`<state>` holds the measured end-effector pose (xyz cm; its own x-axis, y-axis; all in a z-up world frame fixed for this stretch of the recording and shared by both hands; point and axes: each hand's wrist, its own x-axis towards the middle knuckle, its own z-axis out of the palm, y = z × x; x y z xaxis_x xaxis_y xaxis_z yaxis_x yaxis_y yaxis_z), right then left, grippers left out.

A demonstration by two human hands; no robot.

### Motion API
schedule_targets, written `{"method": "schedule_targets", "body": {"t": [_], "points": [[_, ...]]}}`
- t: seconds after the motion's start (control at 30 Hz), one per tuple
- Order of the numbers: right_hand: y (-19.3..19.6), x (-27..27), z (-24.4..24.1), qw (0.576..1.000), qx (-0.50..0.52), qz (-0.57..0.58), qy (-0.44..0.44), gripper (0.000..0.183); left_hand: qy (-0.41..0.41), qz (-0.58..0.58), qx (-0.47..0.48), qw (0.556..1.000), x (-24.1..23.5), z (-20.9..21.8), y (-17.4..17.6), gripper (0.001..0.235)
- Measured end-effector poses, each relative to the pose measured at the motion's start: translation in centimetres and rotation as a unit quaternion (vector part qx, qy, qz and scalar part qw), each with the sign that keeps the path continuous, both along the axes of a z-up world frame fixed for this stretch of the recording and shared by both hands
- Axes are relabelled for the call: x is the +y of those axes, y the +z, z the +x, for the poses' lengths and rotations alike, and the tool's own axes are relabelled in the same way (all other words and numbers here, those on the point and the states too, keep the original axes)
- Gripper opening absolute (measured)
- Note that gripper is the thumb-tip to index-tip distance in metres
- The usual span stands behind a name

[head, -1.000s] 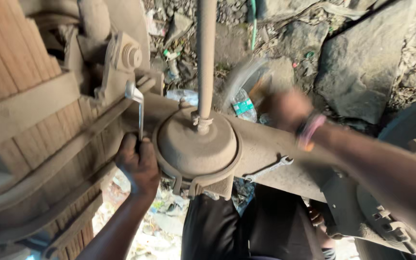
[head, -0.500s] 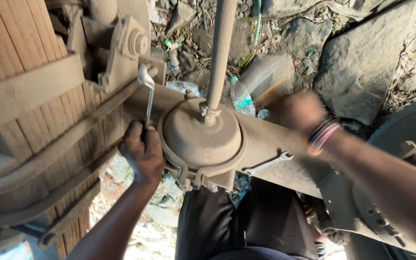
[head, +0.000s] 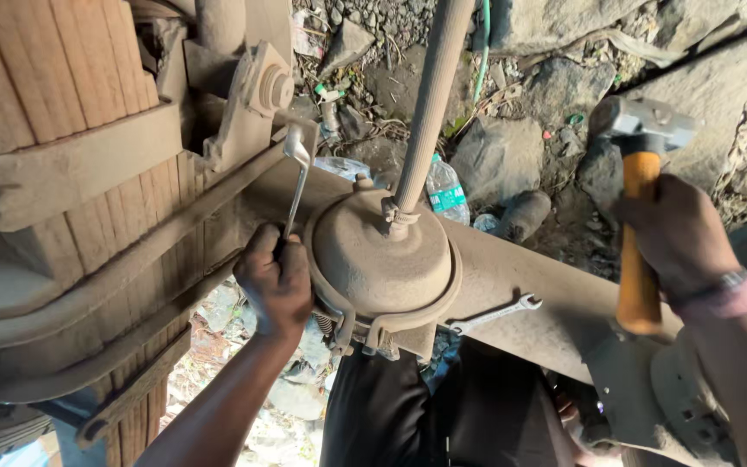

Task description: The person installs a brake chamber onto a truck's air suspension system. They align the chamber, insert a bolt, and tighten it using a wrench and hammer. The person then secures a hose clamp on the air line with a screwdriver.

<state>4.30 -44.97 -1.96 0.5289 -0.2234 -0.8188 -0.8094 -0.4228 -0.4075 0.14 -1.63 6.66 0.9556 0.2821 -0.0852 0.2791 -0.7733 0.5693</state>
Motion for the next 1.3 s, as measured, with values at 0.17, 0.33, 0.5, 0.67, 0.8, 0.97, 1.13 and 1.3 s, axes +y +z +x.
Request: {"method": "schedule_targets", "body": {"t": [0.17, 0.33, 0.5, 0.67, 0.8, 0.97, 1.13, 1.3], "points": [[8.4, 1.3, -2.1, 0.990, 0.007, 0.106, -0.097, 0.027, -0.014, 0.010, 0.012, 1.000, 0.4, -0.1, -0.4, 0.022], [12.0, 5.2, -5.5, 0.934, -0.007, 0.241, -0.263, 0.040, -0.002, 0.006, 0.021, 1.000, 0.3, 0.0, 0.2, 0.019], [10.1, 7.8, -7.7, 0.858, 0.058, 0.323, -0.396, 0.040, -0.009, -0.004, 0.022, 1.000, 0.8, -0.3, -0.2, 0.020], [8.6, 11.0, -10.7, 0.891, -0.075, 0.272, -0.356, 0.041, 0.036, -0.137, 0.021, 0.990, 0.9, -0.9, -0.7, 0.022], [9.2, 12.0, -10.8, 0.968, -0.157, 0.195, -0.007, 0.049, 0.016, -0.089, 0.019, 0.996, 1.1, -0.4, -0.1, 0.017], [9.3, 10.1, -10.2, 0.956, -0.087, 0.211, -0.185, 0.047, 0.028, -0.031, 0.030, 0.999, 0.0, 0.2, 0.1, 0.019], [9.7, 13.0, -12.8, 0.941, -0.187, 0.174, -0.221, 0.060, -0.003, 0.007, 0.005, 1.000, 0.0, -0.4, 0.1, 0.023], [9.7, 11.9, -11.8, 0.988, -0.118, 0.048, 0.087, 0.044, -0.033, 0.029, -0.023, 0.999, -0.1, 0.1, -0.3, 0.022]]}}
